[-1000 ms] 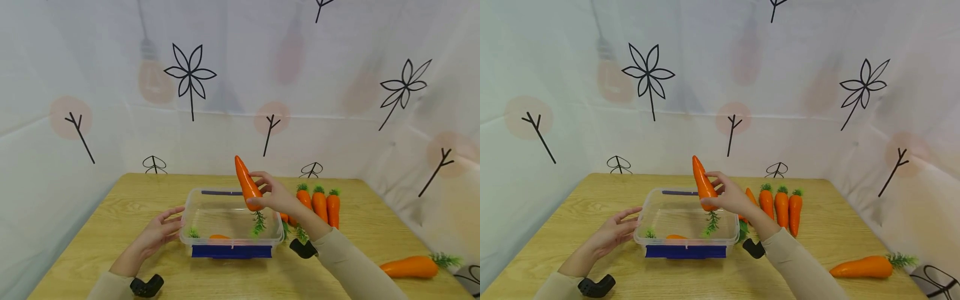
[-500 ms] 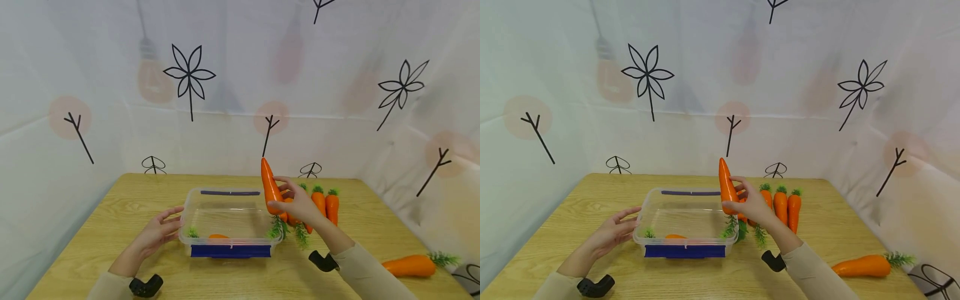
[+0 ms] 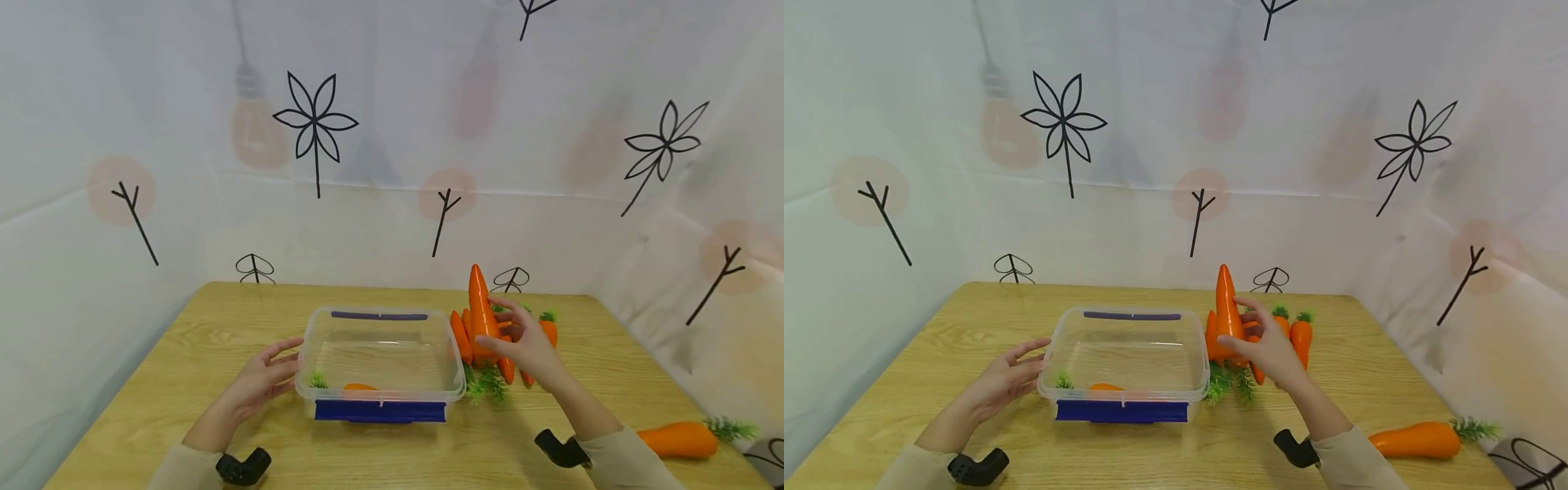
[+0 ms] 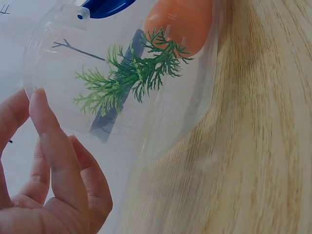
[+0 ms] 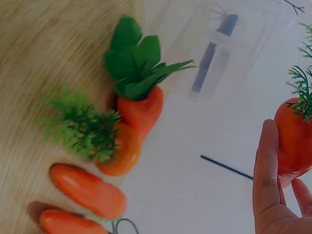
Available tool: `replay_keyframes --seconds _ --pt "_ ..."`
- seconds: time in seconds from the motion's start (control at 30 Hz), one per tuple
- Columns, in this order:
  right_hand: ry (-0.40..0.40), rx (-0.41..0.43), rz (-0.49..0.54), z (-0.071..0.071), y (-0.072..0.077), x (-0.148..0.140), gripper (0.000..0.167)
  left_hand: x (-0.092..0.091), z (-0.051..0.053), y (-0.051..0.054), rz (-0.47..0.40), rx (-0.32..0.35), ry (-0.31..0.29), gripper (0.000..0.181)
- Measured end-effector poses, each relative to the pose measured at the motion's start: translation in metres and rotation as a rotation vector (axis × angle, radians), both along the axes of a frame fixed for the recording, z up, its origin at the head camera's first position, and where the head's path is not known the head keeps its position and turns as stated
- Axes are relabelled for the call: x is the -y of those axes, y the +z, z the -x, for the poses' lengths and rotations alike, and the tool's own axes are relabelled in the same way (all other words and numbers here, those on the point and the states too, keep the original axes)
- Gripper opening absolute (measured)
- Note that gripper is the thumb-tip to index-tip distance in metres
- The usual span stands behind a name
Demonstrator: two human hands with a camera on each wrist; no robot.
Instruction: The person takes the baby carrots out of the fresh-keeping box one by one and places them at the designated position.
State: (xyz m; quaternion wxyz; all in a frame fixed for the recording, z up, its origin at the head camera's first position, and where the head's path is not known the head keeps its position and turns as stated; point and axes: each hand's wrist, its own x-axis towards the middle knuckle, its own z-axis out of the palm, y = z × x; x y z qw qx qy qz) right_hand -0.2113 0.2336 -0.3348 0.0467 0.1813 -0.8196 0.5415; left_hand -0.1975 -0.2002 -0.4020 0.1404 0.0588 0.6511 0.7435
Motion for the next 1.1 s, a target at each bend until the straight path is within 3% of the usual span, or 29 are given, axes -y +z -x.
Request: replay_keyframes --seconds 0.27,0.6,0.93,1.1 --pt "-0.059 -0.001 -0.02 -0.006 -0.006 -0.024 0.066 -0.002 0.0 0.001 -0.012 0.003 0.003 0.062" --pt "-0.15 0.066 -0.015 -0.014 -0.009 -0.05 0.07 -0.002 0.001 0.001 0.001 -0.002 0.01 0.062" --pt "-0.224 0.071 -0.036 -0.01 -0.024 -0.081 0.07 -0.001 0.001 0.001 0.007 -0.005 -0.003 0.064" --pt "-0.258 0.108 -0.103 -0.007 -0.032 -0.097 0.072 -0.001 0.001 0.001 0.009 -0.006 -0.001 0.063"
